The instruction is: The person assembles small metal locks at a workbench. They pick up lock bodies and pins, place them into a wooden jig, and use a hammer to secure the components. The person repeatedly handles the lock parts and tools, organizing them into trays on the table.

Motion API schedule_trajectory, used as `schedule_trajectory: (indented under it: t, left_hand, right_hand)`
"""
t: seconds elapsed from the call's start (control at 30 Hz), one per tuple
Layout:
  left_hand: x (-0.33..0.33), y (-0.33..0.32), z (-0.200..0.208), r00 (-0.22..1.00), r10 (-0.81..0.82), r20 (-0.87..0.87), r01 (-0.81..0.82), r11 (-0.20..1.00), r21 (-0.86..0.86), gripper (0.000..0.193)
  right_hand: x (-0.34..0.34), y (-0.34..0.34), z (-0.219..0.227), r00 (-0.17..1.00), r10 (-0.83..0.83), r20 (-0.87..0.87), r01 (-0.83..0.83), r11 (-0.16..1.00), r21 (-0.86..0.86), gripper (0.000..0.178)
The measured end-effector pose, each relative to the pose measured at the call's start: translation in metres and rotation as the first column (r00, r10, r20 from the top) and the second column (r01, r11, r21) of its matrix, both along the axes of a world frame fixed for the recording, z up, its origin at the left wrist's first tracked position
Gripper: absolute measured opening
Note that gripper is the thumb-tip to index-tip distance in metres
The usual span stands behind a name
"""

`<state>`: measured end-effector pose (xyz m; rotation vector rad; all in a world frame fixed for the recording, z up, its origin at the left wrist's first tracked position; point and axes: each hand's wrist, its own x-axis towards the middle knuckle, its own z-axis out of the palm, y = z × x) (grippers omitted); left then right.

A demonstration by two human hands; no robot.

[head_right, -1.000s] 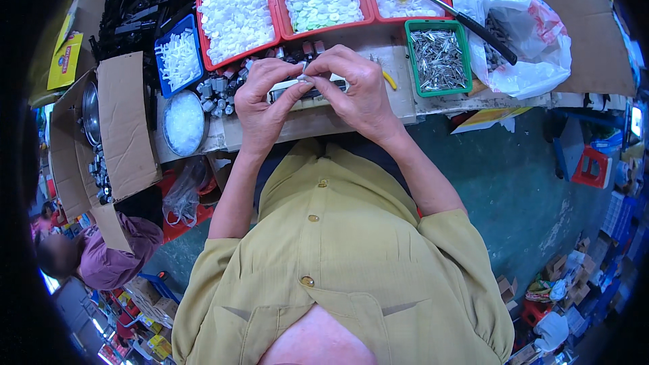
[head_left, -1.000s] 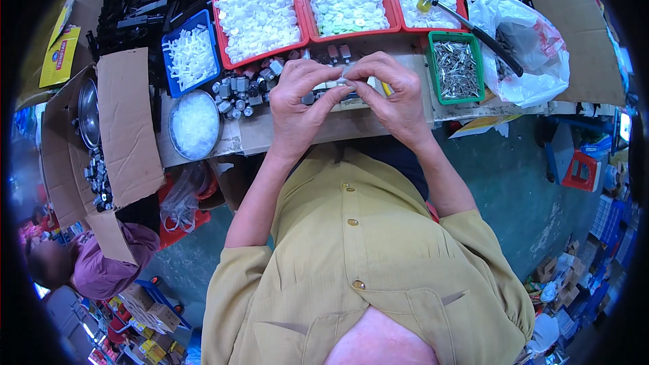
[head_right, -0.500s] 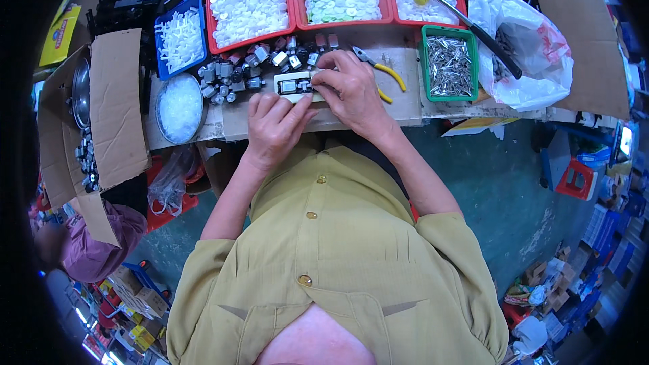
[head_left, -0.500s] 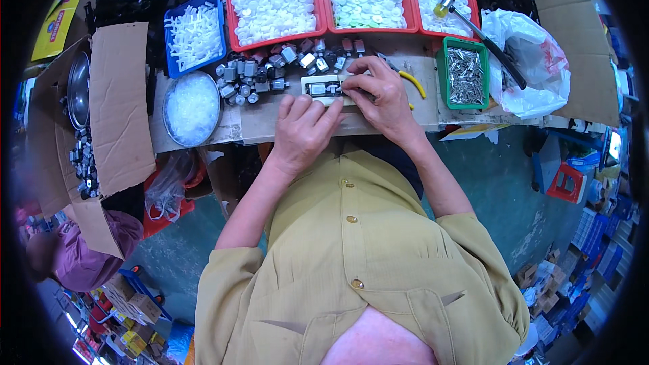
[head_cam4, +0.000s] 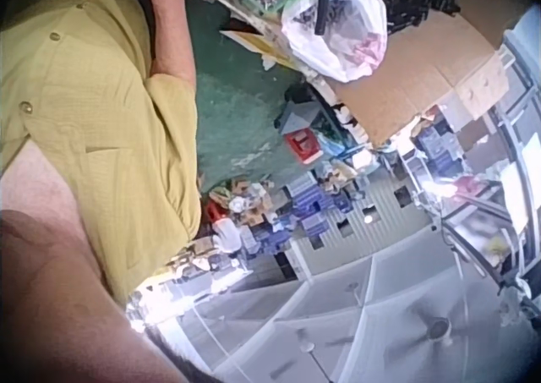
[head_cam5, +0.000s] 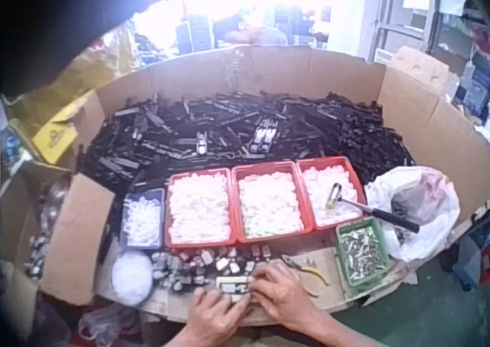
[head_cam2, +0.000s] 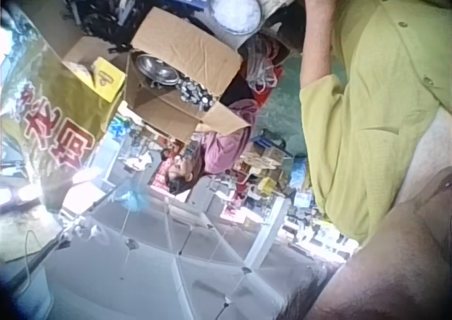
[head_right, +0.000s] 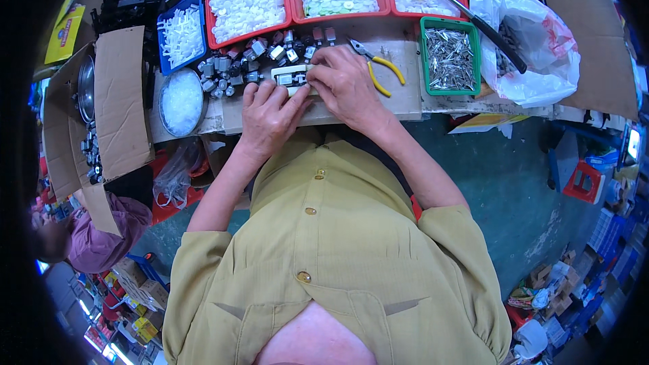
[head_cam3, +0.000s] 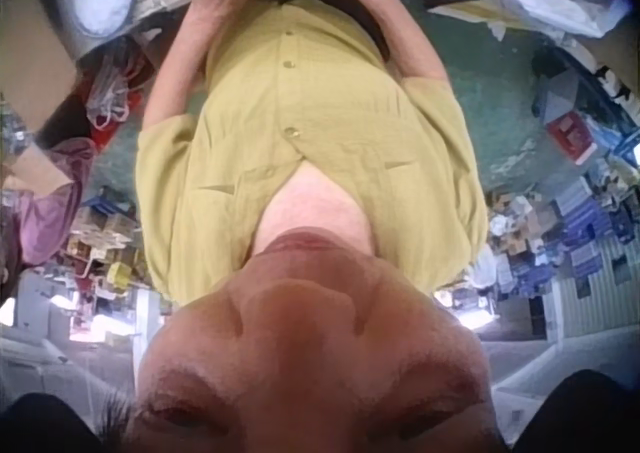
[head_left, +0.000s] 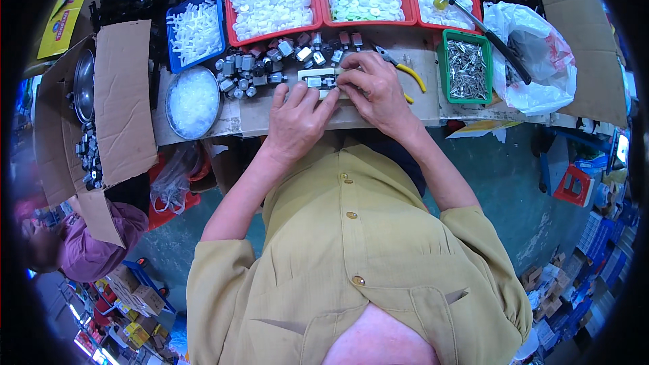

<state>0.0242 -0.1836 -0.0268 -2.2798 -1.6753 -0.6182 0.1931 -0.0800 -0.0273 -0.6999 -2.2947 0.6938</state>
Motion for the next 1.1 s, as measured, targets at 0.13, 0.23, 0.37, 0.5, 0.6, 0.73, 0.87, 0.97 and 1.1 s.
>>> schedule_trajectory:
  t: [0.13, 0.23, 0.37, 0.5, 0.6, 0.73, 0.87, 0.97, 1.1]
  left_hand:
    - [0.002, 0.001, 0.007, 0.998, -0.018, 0.062, 0.022, 0.998, -0.064, 0.033]
    - [-0.001, 0.001, 0.013, 0.991, -0.067, 0.112, 0.077, 0.993, -0.087, 0.032]
    - [-0.001, 0.024, 0.033, 0.965, -0.15, 0.217, 0.165, 0.985, -0.054, 0.027]
    - [0.006, 0.077, 0.05, 0.927, -0.232, 0.294, 0.246, 0.969, -0.012, 0.02]
    - [0.017, 0.127, 0.055, 0.893, -0.31, 0.326, 0.315, 0.948, 0.04, 0.015]
    - [0.04, 0.187, 0.059, 0.867, -0.378, 0.325, 0.371, 0.925, 0.086, 0.01]
    - [0.064, 0.24, 0.042, 0.916, -0.365, 0.165, 0.374, 0.927, -0.027, 0.01]
    - [0.08, 0.258, 0.037, 0.943, -0.33, 0.03, 0.331, 0.933, -0.144, 0.01]
    - [0.09, 0.268, 0.029, 0.942, -0.333, -0.032, 0.323, 0.93, -0.175, 0.008]
  right_hand:
    - [0.009, 0.001, 0.008, 0.998, -0.044, -0.039, 0.044, 0.999, 0.005, 0.014]
    - [0.036, 0.017, 0.034, 0.986, -0.152, -0.071, 0.154, 0.988, 0.014, 0.017]
    - [0.107, 0.049, 0.048, 0.882, -0.464, 0.085, 0.449, 0.881, 0.151, 0.017]
    - [0.15, 0.057, 0.039, 0.756, -0.55, 0.355, 0.518, 0.834, 0.191, 0.012]
    - [0.147, 0.056, 0.037, 0.753, -0.552, 0.357, 0.517, 0.833, 0.199, 0.009]
    - [0.144, 0.058, 0.037, 0.756, -0.545, 0.363, 0.529, 0.835, 0.154, 0.008]
    - [0.146, 0.059, 0.037, 0.778, -0.552, 0.3, 0.554, 0.828, 0.086, 0.01]
    - [0.146, 0.061, 0.035, 0.766, -0.554, 0.326, 0.55, 0.828, 0.113, 0.011]
    - [0.146, 0.064, 0.031, 0.783, -0.541, 0.307, 0.527, 0.839, 0.135, 0.009]
